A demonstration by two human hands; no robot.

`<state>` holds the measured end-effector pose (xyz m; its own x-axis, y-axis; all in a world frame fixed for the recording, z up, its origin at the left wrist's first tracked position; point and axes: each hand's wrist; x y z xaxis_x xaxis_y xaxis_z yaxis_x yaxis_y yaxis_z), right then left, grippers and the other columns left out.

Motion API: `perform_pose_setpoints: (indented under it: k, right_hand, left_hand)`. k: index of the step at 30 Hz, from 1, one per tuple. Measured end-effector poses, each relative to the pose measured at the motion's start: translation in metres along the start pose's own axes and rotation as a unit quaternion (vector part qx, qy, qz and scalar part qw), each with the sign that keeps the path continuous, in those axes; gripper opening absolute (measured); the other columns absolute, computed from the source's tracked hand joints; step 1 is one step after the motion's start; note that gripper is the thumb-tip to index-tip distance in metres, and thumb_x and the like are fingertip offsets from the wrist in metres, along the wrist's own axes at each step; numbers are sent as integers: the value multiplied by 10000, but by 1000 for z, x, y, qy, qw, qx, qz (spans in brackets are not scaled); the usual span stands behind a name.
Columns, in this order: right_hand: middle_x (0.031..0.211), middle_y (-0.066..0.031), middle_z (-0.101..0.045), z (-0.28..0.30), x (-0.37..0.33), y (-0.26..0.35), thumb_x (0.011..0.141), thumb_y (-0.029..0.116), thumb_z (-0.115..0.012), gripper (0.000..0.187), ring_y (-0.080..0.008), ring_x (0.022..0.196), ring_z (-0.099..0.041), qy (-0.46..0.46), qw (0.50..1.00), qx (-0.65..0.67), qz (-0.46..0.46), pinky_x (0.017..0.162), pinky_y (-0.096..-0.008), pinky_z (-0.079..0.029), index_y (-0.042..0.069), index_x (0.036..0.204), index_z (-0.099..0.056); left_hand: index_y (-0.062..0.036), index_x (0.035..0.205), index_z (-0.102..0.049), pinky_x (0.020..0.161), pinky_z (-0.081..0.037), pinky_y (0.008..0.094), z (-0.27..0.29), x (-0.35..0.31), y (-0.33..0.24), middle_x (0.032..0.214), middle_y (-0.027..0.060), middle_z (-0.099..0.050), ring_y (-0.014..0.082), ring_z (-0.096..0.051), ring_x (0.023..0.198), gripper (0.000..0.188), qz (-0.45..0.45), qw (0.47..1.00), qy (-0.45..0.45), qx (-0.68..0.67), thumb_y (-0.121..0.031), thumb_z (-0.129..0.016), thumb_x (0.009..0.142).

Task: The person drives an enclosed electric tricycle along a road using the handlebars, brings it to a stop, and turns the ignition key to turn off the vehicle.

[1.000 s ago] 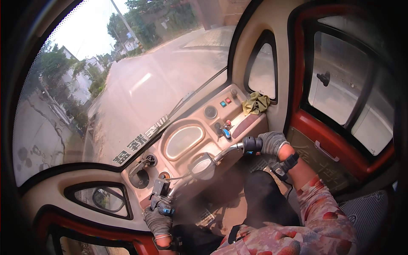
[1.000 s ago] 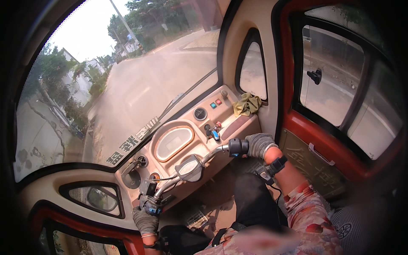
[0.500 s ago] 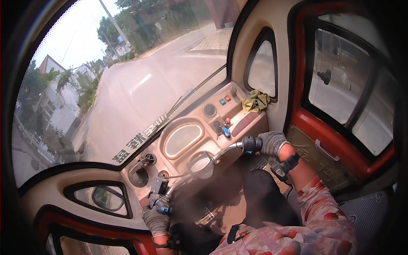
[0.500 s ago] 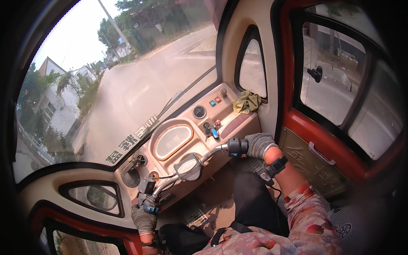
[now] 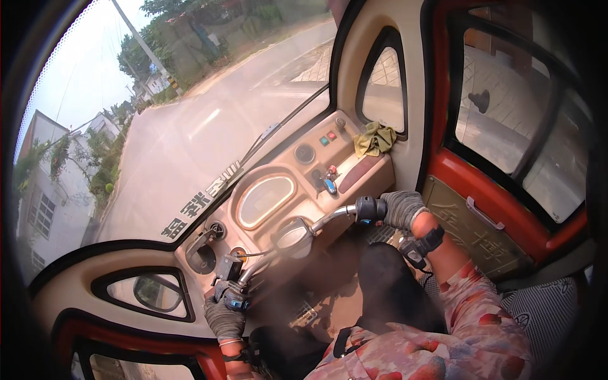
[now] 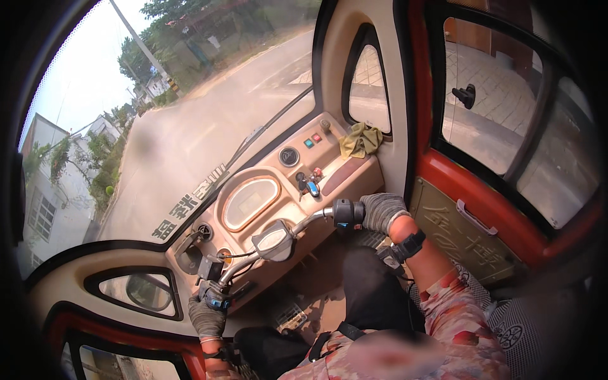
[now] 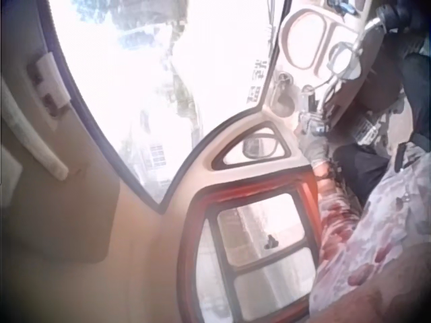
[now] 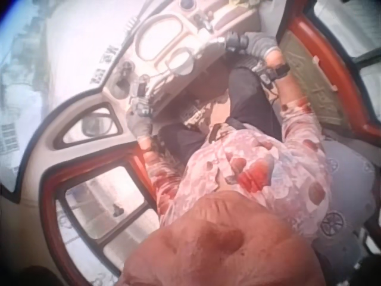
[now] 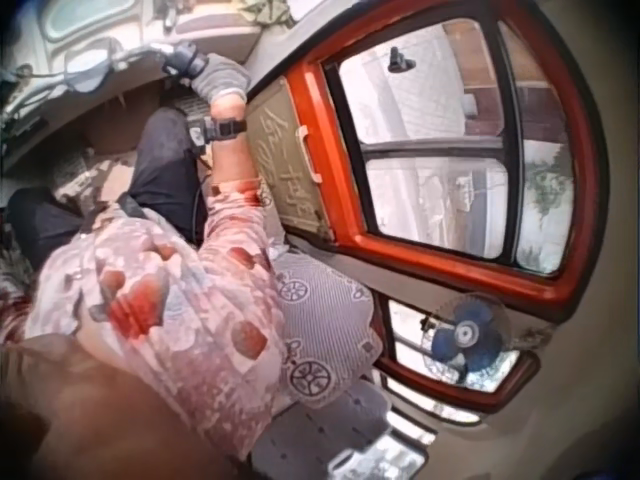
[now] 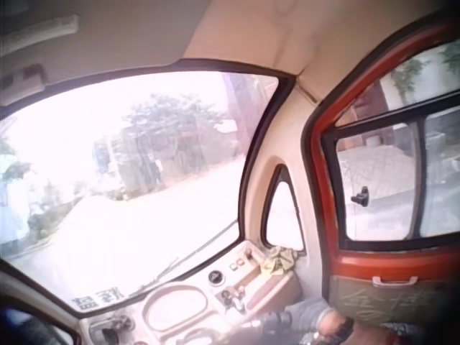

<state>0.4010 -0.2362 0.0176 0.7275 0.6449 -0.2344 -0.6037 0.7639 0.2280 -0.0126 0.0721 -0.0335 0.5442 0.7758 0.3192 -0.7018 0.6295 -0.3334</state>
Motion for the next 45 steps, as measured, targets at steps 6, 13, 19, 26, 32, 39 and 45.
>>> perform_pose_setpoints:
  k: [6,13,19,26,32,39,45]
  right_hand:
    - [947,-121,-737,2,-18,15,709,544,-824,519,-338,945,-705,-14,1000,-6,-9,837,-434,-545,144,1018,-709]
    - [910,-130,-730,5,-9,-5,712,559,-814,523,-349,932,-703,24,1000,5,-5,825,-444,-544,133,994,-701]
    - [911,-132,-729,-10,-22,1,690,573,-821,543,-353,930,-701,-22,999,24,2,830,-444,-545,135,987,-700]
    - [925,-141,-731,-19,-13,-6,683,606,-800,577,-355,928,-703,-9,999,34,-12,833,-449,-545,128,993,-705]
    - [942,-138,-733,24,-5,-8,689,602,-801,581,-360,931,-702,62,996,57,-7,832,-456,-541,128,1009,-699]
    - [924,-156,-726,16,3,-16,738,548,-786,517,-363,922,-703,63,997,50,4,819,-457,-541,110,993,-689]
    - [926,-152,-728,15,2,-17,708,608,-784,574,-370,927,-702,63,997,43,0,813,-460,-542,109,974,-684]
  left_hand:
    - [-55,1059,-708,909,-503,368,24,8,-21,1105,143,-667,325,-650,995,460,30,999,14,9,-311,-856,706]
    - [-6,1047,-700,888,-499,401,21,9,-29,1083,173,-646,347,-640,975,577,9,996,54,67,-367,-900,644]
    - [28,1014,-663,814,-495,436,26,14,-13,997,214,-646,393,-635,891,527,-33,993,17,113,-392,-810,731]
    - [-12,988,-716,836,-494,443,14,22,-19,1024,202,-628,398,-620,931,523,-8,994,31,101,-390,-867,661]
    - [-21,978,-724,843,-493,451,40,37,-26,1053,215,-637,399,-621,942,460,10,991,87,101,-373,-820,698]
    - [-24,988,-725,869,-488,442,36,47,-41,1055,209,-642,391,-612,977,457,12,991,94,93,-365,-812,697]
    - [-26,1067,-632,847,-504,400,24,45,-5,1058,159,-669,301,-631,956,535,56,990,114,-62,-356,-841,702]
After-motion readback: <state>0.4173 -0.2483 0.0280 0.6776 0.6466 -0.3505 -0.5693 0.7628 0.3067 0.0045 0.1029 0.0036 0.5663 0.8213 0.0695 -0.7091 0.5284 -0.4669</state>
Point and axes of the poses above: each hand's wrist, its own x-axis towards the middle knuckle, its own z-axis out of the back of the hand, y = z × x
